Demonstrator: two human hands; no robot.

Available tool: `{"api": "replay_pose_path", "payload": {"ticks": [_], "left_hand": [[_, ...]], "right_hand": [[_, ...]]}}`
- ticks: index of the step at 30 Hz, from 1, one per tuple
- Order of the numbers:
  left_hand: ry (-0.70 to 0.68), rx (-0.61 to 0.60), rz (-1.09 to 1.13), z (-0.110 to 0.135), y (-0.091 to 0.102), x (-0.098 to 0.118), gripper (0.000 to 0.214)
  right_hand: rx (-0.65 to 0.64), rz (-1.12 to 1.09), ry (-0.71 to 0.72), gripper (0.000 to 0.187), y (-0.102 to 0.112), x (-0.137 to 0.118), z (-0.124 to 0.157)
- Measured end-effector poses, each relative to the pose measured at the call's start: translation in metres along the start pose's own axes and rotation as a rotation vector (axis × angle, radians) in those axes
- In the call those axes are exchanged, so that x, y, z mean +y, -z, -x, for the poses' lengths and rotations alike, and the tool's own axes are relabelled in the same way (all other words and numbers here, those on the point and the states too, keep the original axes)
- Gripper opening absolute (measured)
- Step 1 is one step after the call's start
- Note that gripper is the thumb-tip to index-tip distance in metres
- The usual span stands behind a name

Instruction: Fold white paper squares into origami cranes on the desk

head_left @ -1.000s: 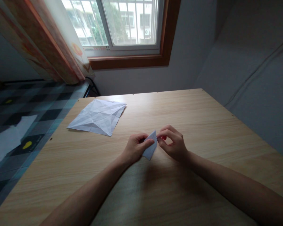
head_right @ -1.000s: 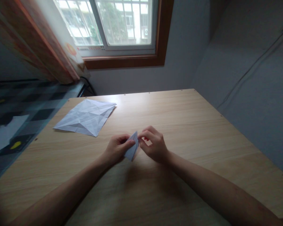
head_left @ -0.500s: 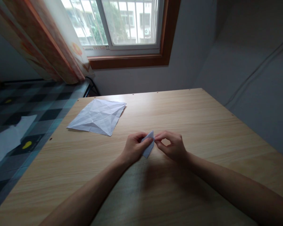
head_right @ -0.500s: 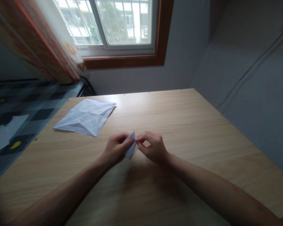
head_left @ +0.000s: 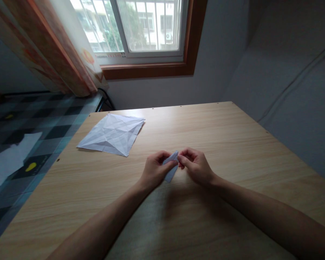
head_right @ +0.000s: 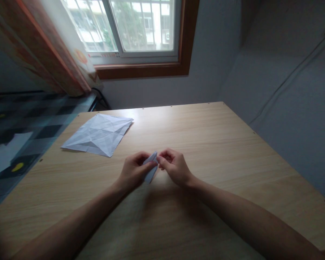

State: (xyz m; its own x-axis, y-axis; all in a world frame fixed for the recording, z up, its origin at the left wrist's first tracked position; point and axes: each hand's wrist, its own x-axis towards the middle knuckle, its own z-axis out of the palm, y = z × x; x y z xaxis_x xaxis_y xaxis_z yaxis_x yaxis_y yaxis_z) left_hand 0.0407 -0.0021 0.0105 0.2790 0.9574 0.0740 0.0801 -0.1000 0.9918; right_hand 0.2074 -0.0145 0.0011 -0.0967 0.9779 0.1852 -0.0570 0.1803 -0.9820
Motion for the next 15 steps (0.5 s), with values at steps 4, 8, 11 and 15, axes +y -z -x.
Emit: {"api": "replay_pose_path", "payload": {"ticks": [4, 8, 11, 15], "left_hand": [[0.042, 0.051, 0.011, -0.0016, -0.0006, -0.0009, 0.027], [0.021, 0.074, -0.068, -0.0020, 0.0003, -0.0040, 0.027], [0.005, 0.057, -0.096, -0.0020, 0.0012, -0.0080, 0.027], [-0.082, 0.094, -0.152, -0.0021, 0.0022, -0.0082, 0.026]], "right_hand": [[0.062, 0.001, 0.005, 0.026, 0.0033, 0.0023, -0.0029], [0.090, -0.064, -0.047, 0.026, 0.0049, 0.0033, -0.0049], [0.079, -0.136, -0.085, 0.029, 0.0037, 0.0022, -0.0057], [0.030, -0.106, -0.086, 0.025, 0.0033, 0.0047, -0.0067]]}}
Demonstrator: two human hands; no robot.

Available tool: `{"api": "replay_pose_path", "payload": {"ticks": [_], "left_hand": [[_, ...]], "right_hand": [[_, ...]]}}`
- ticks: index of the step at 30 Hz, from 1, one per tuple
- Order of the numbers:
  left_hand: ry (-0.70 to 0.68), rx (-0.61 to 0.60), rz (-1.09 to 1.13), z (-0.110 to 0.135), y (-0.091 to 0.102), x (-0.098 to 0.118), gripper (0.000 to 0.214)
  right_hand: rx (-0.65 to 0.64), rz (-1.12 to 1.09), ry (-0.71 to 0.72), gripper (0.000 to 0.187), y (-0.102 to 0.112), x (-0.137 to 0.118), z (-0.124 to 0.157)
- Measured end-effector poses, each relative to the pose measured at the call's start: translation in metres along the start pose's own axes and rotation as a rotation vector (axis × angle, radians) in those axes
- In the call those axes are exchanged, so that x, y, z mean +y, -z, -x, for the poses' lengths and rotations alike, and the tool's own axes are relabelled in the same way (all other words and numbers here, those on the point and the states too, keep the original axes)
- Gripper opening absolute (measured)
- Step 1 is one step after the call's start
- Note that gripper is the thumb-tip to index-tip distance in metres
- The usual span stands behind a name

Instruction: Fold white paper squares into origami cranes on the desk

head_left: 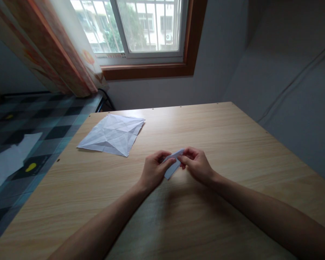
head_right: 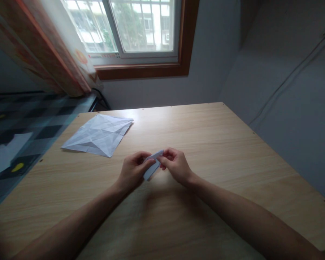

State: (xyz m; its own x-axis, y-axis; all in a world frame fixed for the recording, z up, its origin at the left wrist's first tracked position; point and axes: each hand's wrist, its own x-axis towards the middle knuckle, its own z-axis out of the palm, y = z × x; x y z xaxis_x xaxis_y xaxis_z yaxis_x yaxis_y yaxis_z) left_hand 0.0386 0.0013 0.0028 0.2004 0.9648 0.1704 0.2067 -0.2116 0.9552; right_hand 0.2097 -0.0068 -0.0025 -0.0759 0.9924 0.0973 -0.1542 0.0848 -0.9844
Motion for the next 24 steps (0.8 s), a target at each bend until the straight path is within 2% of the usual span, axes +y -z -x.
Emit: {"api": "replay_pose_path", "payload": {"ticks": [3, 4, 5, 7, 10, 12, 17, 20, 24], "left_hand": [[-0.229, 0.275, -0.206, 0.002, 0.001, 0.006, 0.029], [-0.302, 0.333, -0.268, 0.003, 0.001, 0.008, 0.027], [-0.352, 0.339, -0.306, 0.005, 0.001, 0.010, 0.024], [-0.380, 0.216, -0.323, 0.008, -0.001, 0.012, 0.024], [-0.364, -0.028, -0.281, 0.011, -0.002, 0.012, 0.030], [-0.359, -0.116, -0.230, 0.011, -0.001, 0.011, 0.038], [-0.263, -0.223, -0.160, 0.007, 0.003, 0.010, 0.046], [-0.234, -0.250, -0.112, 0.007, 0.003, 0.011, 0.042], [-0.231, -0.271, -0.045, 0.008, 0.003, 0.010, 0.042]], "right_hand": [[0.130, 0.063, 0.038, 0.026, 0.001, 0.003, 0.001], [0.178, 0.083, 0.054, 0.025, 0.001, 0.004, 0.002], [0.206, 0.103, 0.073, 0.023, 0.001, 0.004, 0.004], [0.182, 0.145, 0.131, 0.018, -0.001, 0.002, 0.008], [-0.006, 0.198, 0.238, 0.014, -0.002, -0.001, 0.012], [-0.130, 0.217, 0.286, 0.015, 0.000, -0.003, 0.012], [-0.324, 0.164, 0.281, 0.032, 0.005, -0.004, 0.007], [-0.353, 0.129, 0.252, 0.037, 0.005, -0.004, 0.006], [-0.346, 0.096, 0.205, 0.031, 0.003, -0.005, 0.009]]}}
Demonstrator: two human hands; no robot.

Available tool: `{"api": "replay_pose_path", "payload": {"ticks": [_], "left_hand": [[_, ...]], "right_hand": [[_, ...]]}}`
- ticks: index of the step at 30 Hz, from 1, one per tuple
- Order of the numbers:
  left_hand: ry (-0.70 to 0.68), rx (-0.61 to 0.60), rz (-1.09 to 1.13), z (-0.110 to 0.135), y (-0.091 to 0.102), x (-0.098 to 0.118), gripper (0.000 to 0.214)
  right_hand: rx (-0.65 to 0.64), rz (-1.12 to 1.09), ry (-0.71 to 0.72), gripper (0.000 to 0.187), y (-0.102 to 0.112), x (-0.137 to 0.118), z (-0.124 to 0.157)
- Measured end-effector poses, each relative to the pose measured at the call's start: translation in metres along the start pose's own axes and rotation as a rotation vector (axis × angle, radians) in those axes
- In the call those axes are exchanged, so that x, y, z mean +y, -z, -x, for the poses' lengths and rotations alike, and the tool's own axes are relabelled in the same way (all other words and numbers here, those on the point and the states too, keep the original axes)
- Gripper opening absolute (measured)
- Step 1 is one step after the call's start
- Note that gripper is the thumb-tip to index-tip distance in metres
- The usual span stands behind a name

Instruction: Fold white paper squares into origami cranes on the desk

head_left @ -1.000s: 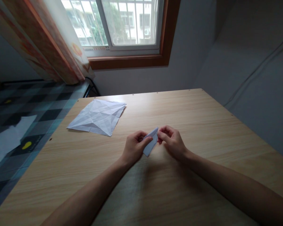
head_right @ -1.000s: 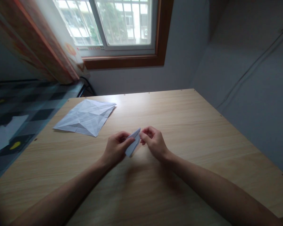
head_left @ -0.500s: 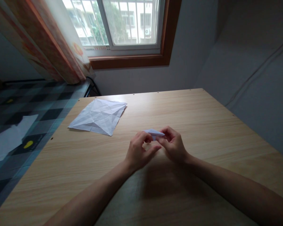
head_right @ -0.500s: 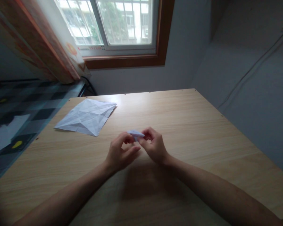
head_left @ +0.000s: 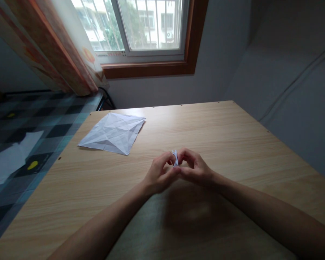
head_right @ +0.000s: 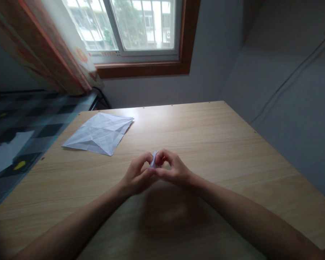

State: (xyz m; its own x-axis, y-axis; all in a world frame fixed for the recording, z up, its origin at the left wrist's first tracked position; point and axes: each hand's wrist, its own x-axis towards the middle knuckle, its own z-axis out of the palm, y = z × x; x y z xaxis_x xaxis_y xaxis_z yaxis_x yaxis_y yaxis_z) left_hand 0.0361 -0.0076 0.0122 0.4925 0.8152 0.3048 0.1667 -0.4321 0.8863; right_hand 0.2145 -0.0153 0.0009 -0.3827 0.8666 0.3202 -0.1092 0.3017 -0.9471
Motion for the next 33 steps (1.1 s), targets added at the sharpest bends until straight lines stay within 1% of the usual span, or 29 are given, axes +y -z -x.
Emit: {"api": "replay_pose_path", "payload": {"ticks": [5, 8, 11, 13, 16, 19, 21, 24, 27, 29, 31, 33], "left_hand": [[-0.036, -0.036, 0.081, 0.000, 0.000, -0.003, 0.039], [-0.048, -0.051, 0.127, 0.000, 0.000, -0.003, 0.038], [-0.016, -0.064, 0.156, -0.001, 0.000, -0.002, 0.037], [0.004, -0.070, 0.147, -0.001, 0.000, -0.001, 0.036], [0.023, -0.061, 0.128, 0.000, -0.001, -0.001, 0.033], [0.064, -0.023, 0.129, 0.000, 0.000, -0.002, 0.032], [0.114, 0.029, 0.167, -0.001, 0.001, -0.003, 0.032], [0.195, 0.142, 0.284, -0.004, 0.005, -0.007, 0.028], [0.307, 0.246, 0.506, -0.011, 0.010, -0.013, 0.024], [0.375, 0.299, 0.651, -0.015, 0.014, -0.017, 0.022], [0.400, 0.340, 0.739, -0.018, 0.018, -0.021, 0.023], [0.400, 0.368, 0.789, -0.020, 0.021, -0.023, 0.024]], "right_hand": [[0.025, -0.090, -0.075, 0.023, -0.001, -0.004, 0.002], [0.014, -0.083, -0.057, 0.025, 0.000, -0.005, 0.001], [0.010, 0.009, -0.007, 0.033, -0.001, -0.004, 0.001], [0.030, 0.029, 0.004, 0.033, -0.002, -0.004, 0.002], [0.042, -0.046, -0.021, 0.025, -0.003, -0.004, 0.004], [0.041, -0.128, -0.061, 0.020, -0.003, -0.003, 0.004], [0.103, -0.134, -0.074, 0.021, -0.001, -0.001, 0.001], [0.285, -0.153, -0.095, 0.023, 0.007, 0.004, -0.005], [0.465, -0.281, -0.143, 0.028, 0.020, 0.007, -0.013], [0.563, -0.378, -0.170, 0.033, 0.029, 0.008, -0.018], [0.625, -0.435, -0.193, 0.036, 0.037, 0.009, -0.022], [0.646, -0.462, -0.217, 0.038, 0.043, 0.010, -0.023]]}}
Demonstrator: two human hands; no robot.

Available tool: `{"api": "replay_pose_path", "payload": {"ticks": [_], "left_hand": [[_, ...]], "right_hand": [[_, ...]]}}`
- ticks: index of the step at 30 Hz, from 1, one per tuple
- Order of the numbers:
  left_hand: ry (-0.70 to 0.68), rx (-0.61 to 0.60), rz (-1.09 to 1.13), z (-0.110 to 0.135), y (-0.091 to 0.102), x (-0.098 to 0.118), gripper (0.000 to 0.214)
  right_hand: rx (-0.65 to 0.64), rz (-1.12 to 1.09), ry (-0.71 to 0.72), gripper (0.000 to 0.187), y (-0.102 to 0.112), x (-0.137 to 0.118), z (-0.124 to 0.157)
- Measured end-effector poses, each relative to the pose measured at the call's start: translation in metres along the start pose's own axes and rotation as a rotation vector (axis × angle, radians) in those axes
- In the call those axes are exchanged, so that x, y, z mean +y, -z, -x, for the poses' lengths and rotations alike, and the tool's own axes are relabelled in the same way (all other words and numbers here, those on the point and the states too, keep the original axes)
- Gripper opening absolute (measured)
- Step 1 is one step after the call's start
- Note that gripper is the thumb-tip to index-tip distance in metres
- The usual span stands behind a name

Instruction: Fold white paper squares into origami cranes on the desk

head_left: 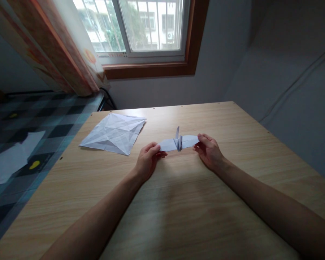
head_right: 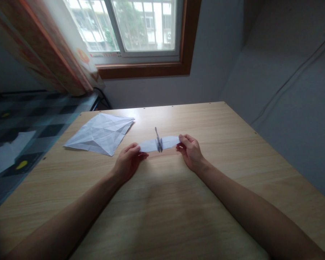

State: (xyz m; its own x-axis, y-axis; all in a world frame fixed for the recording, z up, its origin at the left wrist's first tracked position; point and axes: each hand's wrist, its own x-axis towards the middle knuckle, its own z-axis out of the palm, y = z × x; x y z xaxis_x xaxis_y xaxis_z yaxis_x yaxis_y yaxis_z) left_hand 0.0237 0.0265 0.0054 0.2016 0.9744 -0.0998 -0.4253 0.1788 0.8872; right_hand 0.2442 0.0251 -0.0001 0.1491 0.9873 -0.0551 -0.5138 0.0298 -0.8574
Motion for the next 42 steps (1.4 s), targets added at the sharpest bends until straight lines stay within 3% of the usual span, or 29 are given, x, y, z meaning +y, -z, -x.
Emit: {"api": "replay_pose_path", "payload": {"ticks": [16, 24, 32, 42], "left_hand": [[0.072, -0.015, 0.134, -0.004, 0.007, 0.003, 0.025], [0.074, -0.002, 0.081, -0.004, 0.007, 0.002, 0.028], [-0.050, 0.057, -0.105, 0.001, -0.002, -0.001, 0.027], [-0.057, 0.040, -0.137, 0.003, -0.002, 0.001, 0.026]], "right_hand": [[-0.010, -0.061, -0.094, 0.029, 0.018, -0.007, -0.012], [-0.005, -0.062, -0.103, 0.027, 0.020, -0.009, -0.014], [0.157, 0.065, -0.003, 0.023, 0.040, -0.020, -0.027], [0.563, 0.033, 0.198, 0.022, 0.083, -0.034, -0.066]]}}
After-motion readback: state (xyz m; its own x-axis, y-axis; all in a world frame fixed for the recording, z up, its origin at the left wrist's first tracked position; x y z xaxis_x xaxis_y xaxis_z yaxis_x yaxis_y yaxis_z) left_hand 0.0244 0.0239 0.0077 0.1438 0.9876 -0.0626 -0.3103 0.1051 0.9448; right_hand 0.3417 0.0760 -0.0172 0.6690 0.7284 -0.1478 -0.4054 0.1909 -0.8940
